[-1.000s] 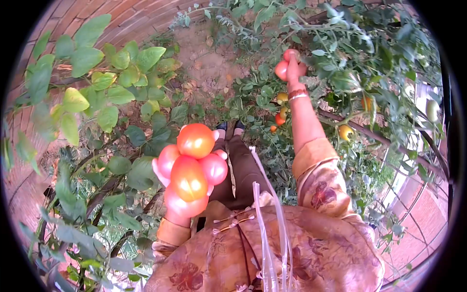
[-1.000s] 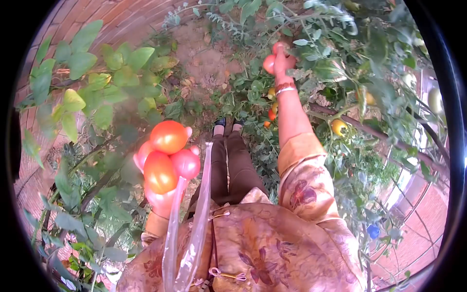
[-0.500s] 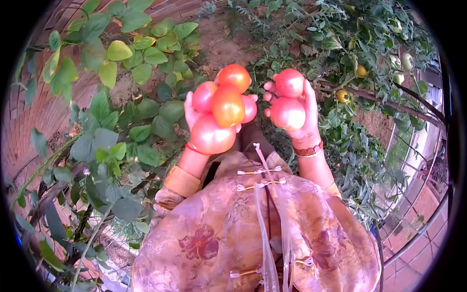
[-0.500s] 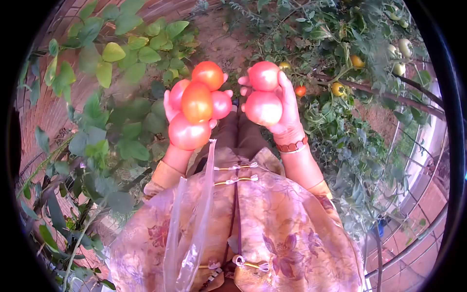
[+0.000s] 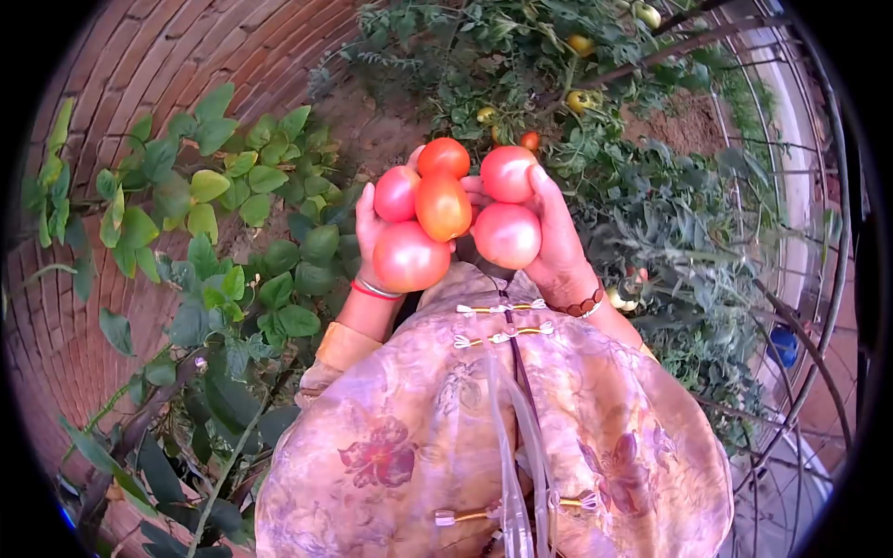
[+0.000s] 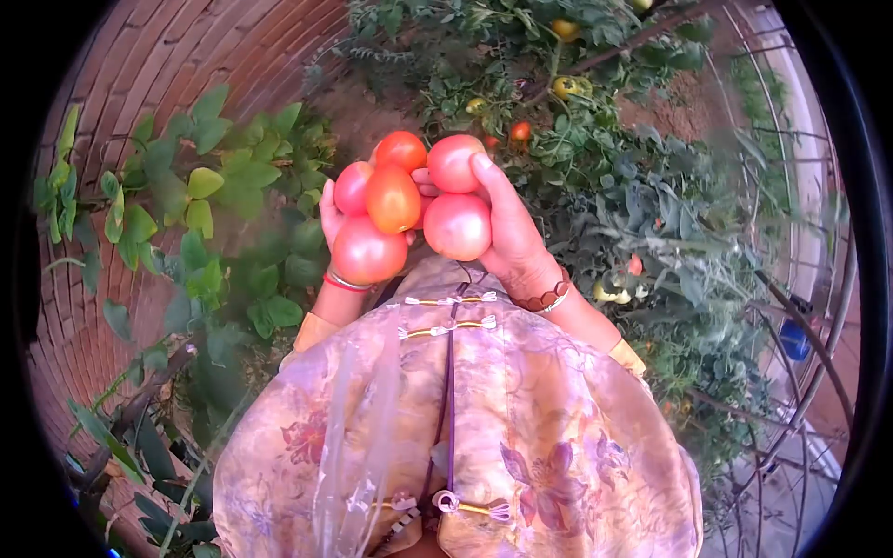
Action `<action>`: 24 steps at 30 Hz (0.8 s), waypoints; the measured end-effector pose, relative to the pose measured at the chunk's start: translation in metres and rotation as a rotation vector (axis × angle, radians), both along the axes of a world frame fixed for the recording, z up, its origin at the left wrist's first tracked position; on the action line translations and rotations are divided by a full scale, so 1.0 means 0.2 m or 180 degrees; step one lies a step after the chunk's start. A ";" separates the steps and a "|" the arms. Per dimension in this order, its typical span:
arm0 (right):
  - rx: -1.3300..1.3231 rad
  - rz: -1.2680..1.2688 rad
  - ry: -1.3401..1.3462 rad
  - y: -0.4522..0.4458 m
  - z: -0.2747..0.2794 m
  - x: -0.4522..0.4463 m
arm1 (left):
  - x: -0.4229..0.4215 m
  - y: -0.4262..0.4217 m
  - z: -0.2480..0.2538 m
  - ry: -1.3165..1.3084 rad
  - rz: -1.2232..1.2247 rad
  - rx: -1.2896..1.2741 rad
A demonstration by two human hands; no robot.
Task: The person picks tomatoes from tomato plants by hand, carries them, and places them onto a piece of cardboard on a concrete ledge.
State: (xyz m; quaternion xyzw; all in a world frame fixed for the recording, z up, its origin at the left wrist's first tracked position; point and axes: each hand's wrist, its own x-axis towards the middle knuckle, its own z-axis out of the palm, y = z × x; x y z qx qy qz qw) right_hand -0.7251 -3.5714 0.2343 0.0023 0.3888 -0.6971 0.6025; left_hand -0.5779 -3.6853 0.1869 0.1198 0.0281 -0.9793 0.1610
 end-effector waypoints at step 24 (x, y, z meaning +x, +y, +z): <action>-0.0255 -0.2641 0.0940 1.32 0.16 0.26 | -0.43 0.98 0.29 -0.0323 -0.2678 -0.1278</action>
